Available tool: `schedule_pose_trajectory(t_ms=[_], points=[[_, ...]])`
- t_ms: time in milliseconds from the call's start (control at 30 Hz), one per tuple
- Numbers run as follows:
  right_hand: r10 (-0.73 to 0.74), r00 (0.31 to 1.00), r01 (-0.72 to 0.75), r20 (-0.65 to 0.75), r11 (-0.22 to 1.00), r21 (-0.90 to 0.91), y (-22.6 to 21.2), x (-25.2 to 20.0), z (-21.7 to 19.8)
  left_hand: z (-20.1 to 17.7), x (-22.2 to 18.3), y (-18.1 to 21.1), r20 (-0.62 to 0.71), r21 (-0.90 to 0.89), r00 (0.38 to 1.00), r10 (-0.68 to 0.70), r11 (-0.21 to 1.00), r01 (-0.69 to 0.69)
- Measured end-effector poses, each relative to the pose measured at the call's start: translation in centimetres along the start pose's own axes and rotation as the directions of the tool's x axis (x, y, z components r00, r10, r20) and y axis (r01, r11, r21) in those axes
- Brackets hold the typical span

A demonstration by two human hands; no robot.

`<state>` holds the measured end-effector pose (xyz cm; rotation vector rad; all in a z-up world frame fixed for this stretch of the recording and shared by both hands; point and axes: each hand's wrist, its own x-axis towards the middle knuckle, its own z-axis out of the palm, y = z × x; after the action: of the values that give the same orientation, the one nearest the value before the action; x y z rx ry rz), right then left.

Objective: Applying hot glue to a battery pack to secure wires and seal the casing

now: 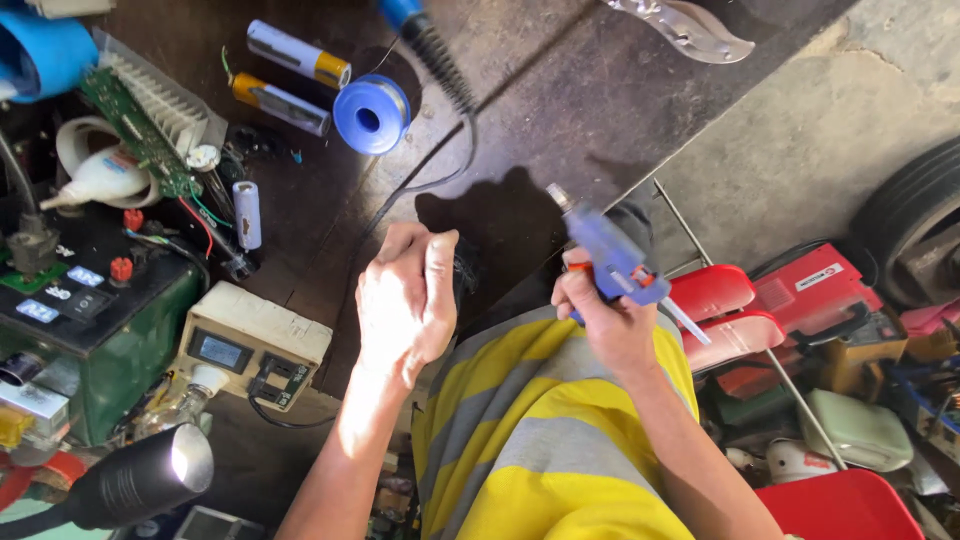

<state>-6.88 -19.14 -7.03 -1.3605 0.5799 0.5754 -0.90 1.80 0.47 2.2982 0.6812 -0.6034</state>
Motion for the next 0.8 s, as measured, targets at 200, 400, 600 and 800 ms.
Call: schedule_pose_trajectory(t_ms=[200,400,600,800], points=[[0.059,0.982,-0.076,0.182,0.993,0.088,-4.1,0.0,-1.1,-0.1,1.0,-0.7,0.041,-0.100,0.963,0.268,0.960,-0.263],[0.033,0.969,-0.044,0.244,0.998,0.040,-4.7,0.0,-2.7,0.1,1.6,0.5,0.266,0.151,0.818,0.510,0.816,-0.558],[0.115,0.955,-0.144,0.273,0.986,0.088,-4.8,0.4,-3.7,0.5,1.2,-0.3,0.228,0.167,0.897,0.380,0.892,-0.420],[0.127,0.971,-0.155,0.201,0.979,0.131,-4.5,0.7,-3.3,1.0,0.9,-0.7,0.236,0.157,0.902,0.362,0.902,-0.403]])
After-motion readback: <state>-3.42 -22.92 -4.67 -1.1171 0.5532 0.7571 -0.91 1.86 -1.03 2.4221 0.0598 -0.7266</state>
